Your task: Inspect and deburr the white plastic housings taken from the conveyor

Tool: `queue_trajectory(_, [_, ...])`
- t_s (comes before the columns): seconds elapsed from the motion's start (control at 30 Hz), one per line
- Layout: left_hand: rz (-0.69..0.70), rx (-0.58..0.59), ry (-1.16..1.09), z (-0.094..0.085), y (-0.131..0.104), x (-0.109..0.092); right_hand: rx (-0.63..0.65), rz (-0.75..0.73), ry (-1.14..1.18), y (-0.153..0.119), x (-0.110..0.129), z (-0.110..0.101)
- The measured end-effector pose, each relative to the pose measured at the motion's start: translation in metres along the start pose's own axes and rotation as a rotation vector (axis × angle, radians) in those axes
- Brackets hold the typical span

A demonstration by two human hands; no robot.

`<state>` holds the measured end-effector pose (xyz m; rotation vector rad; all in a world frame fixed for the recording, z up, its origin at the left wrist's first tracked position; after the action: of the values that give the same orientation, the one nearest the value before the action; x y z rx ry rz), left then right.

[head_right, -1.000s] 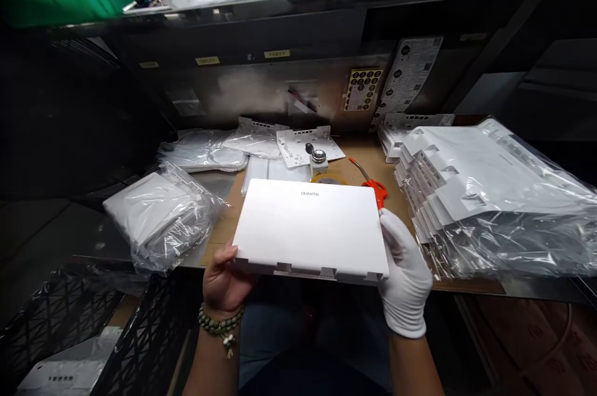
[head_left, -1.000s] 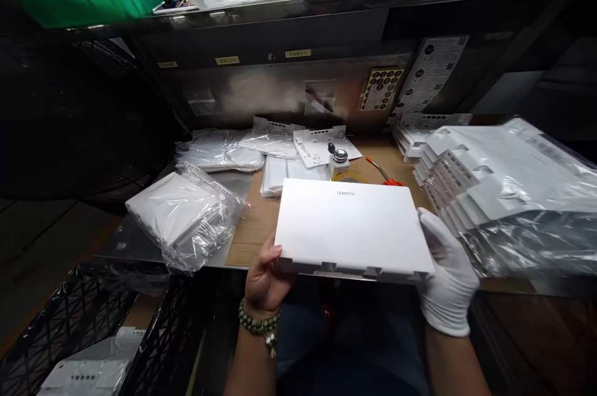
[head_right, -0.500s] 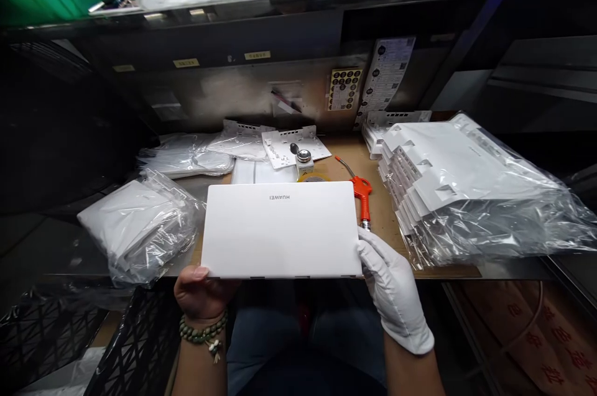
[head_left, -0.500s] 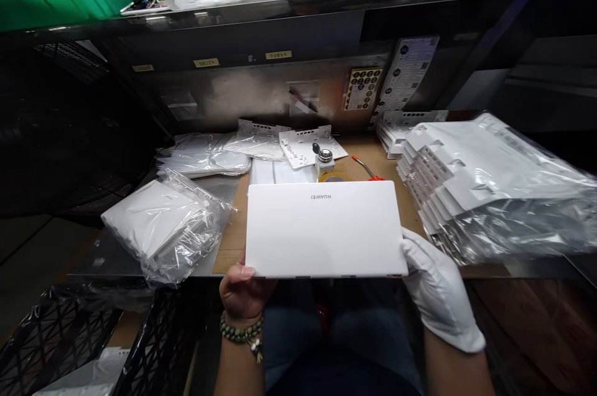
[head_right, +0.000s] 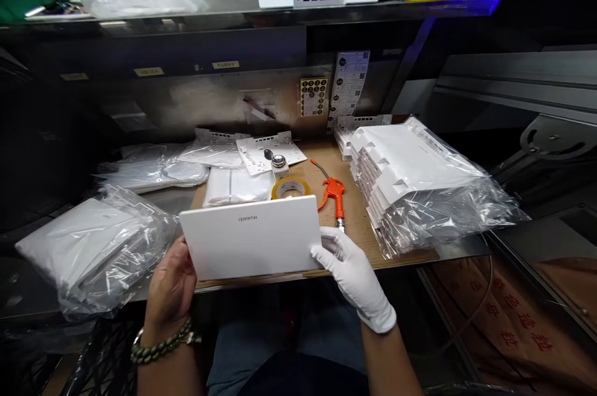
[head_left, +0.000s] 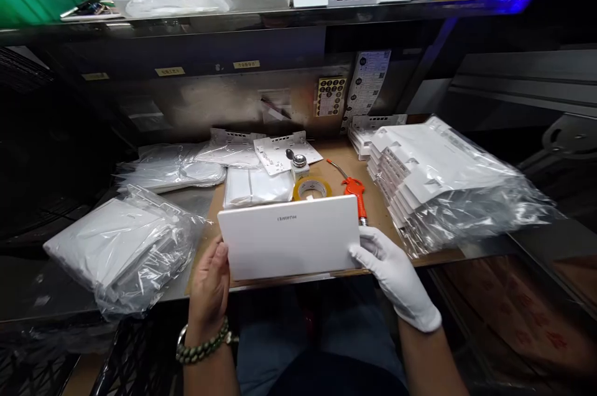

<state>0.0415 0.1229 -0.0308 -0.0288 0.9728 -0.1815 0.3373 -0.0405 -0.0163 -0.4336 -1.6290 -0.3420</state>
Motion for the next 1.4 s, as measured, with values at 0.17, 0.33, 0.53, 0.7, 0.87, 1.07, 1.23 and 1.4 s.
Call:
queue_trajectory(0.17, [0.254,0.073,0.009,0.019,-0.004,-0.025,-0.046,-0.135,-0.034,0.008,-0.015,0.005])
queue_trajectory(0.33, [0.445,0.141,0.062,0.034,-0.023,-0.038,-0.083,-0.15,-0.109,0.013,-0.031,0.001])
queue_trajectory(0.53, [0.521,0.227,0.158,0.046,-0.035,-0.047,-0.173,-0.259,-0.258,0.011,-0.028,-0.013])
queue_trajectory(0.7, [0.536,0.27,0.179,0.049,-0.039,-0.046,-0.217,-0.28,-0.3,0.011,-0.03,-0.018])
queue_trajectory(0.87, [0.317,0.12,-0.161,0.034,-0.028,-0.03,-0.27,-0.421,-0.282,-0.003,-0.013,-0.023])
queue_trajectory(1.07, [-0.584,0.311,-0.595,0.046,-0.038,0.028,0.02,-0.724,-0.338,-0.006,0.036,0.013])
queue_trajectory(1.23, [-0.451,0.547,-0.786,0.037,-0.035,-0.008,-0.011,-0.347,-1.207,0.091,0.04,0.031])
queue_trajectory(1.4, [-0.329,0.416,-0.862,0.023,-0.03,-0.022,0.161,-0.063,-1.539,0.173,0.03,0.064])
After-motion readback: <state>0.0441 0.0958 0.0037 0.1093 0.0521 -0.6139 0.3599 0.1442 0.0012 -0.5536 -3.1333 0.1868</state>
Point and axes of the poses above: each hand's wrist, its own y-axis towards the middle knuckle, its own z-axis out of the palm, x = y × z, the point moved 10 cm from there along y, towards the middle knuckle, and after that the axes turned 12 degrees about -y, right-handed, at the moved point
